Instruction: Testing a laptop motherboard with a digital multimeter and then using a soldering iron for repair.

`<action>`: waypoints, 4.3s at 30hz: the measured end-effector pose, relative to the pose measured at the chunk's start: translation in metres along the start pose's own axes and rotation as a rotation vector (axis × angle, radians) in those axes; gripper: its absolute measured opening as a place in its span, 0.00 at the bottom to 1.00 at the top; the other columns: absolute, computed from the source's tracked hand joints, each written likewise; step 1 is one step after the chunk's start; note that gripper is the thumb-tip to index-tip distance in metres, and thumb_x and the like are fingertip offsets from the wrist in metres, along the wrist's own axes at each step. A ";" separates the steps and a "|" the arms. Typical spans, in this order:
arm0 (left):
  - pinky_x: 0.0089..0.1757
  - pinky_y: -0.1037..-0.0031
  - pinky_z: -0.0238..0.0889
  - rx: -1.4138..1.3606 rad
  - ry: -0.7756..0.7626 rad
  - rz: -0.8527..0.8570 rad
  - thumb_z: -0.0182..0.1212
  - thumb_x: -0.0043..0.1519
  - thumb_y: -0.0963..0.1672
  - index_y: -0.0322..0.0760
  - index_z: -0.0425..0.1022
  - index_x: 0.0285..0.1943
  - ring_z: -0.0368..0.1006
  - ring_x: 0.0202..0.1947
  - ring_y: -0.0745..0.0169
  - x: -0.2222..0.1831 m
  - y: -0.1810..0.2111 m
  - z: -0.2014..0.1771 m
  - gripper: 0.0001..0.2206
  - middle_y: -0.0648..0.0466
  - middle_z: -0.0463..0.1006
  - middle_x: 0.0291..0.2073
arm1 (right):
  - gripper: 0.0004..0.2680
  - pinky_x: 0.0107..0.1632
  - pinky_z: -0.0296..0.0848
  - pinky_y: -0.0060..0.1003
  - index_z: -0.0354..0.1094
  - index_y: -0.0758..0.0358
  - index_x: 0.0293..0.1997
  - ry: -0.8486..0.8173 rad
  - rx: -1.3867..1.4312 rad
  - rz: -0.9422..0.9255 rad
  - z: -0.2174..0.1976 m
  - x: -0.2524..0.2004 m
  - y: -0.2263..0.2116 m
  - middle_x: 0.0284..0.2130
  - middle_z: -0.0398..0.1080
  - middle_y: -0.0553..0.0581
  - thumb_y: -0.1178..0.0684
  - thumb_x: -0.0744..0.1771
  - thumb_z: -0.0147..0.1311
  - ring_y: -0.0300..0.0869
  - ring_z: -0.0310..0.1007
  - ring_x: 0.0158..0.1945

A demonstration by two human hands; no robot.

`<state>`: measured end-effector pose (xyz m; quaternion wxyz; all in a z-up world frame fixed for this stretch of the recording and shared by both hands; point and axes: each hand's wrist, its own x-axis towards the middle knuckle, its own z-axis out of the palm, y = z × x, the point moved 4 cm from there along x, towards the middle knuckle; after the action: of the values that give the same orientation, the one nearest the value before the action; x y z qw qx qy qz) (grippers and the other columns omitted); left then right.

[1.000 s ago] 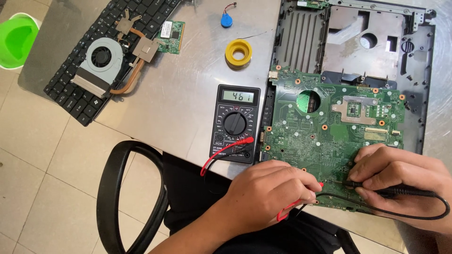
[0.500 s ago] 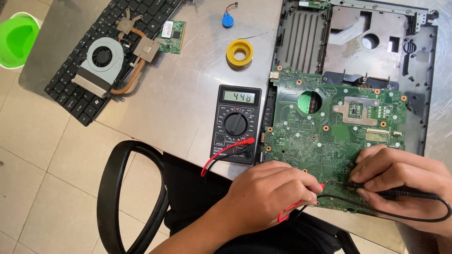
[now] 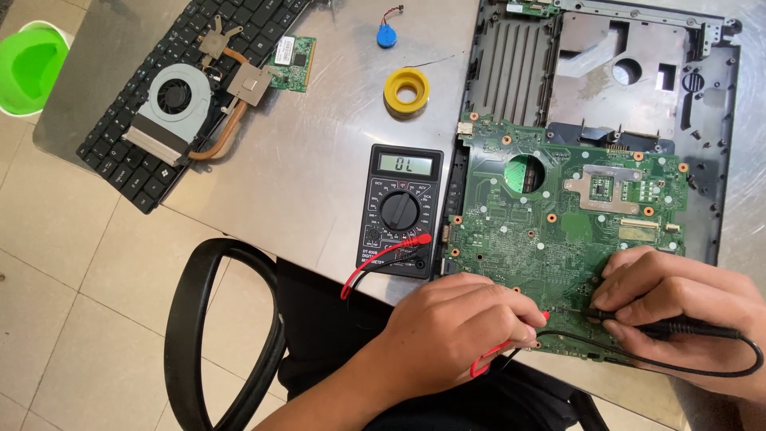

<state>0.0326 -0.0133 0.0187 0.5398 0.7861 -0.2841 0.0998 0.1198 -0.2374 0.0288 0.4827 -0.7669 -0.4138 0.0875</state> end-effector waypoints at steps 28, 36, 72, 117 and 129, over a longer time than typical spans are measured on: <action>0.52 0.58 0.72 0.007 0.002 0.014 0.55 0.73 0.37 0.36 0.72 0.48 0.80 0.46 0.50 0.000 0.001 0.000 0.03 0.49 0.79 0.51 | 0.05 0.47 0.82 0.38 0.66 0.59 0.26 0.001 0.003 -0.005 0.000 0.000 0.000 0.29 0.76 0.54 0.59 0.59 0.62 0.40 0.78 0.29; 0.52 0.58 0.72 0.012 0.008 0.021 0.55 0.73 0.36 0.36 0.71 0.48 0.80 0.48 0.53 0.001 0.002 -0.001 0.04 0.50 0.78 0.51 | 0.05 0.47 0.83 0.39 0.67 0.59 0.26 -0.009 0.008 -0.006 -0.001 -0.002 0.002 0.28 0.76 0.54 0.58 0.59 0.62 0.40 0.79 0.30; 0.43 0.64 0.72 0.082 0.005 0.085 0.61 0.67 0.35 0.35 0.71 0.43 0.83 0.43 0.52 0.042 0.025 -0.001 0.05 0.48 0.82 0.42 | 0.05 0.50 0.80 0.44 0.66 0.65 0.32 0.147 -0.008 -0.041 -0.053 -0.009 -0.007 0.34 0.74 0.61 0.65 0.62 0.59 0.48 0.80 0.37; 0.43 0.62 0.76 0.012 -0.181 -0.004 0.61 0.66 0.34 0.30 0.69 0.43 0.83 0.46 0.48 0.089 0.004 0.034 0.06 0.43 0.80 0.43 | 0.04 0.38 0.81 0.32 0.70 0.59 0.26 0.013 0.030 0.150 -0.065 -0.025 0.032 0.29 0.79 0.55 0.57 0.61 0.62 0.41 0.84 0.33; 0.46 0.60 0.74 0.012 -0.131 -0.026 0.62 0.66 0.32 0.31 0.68 0.43 0.82 0.45 0.48 0.080 0.000 0.034 0.08 0.45 0.80 0.44 | 0.05 0.36 0.78 0.28 0.69 0.60 0.25 0.038 -0.115 0.172 -0.057 -0.030 0.021 0.32 0.77 0.57 0.56 0.61 0.61 0.39 0.82 0.31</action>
<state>0.0923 -0.0714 0.0424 0.5167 0.7976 -0.3081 0.0428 0.1425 -0.3006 0.0331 0.4363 -0.8276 -0.3415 0.0901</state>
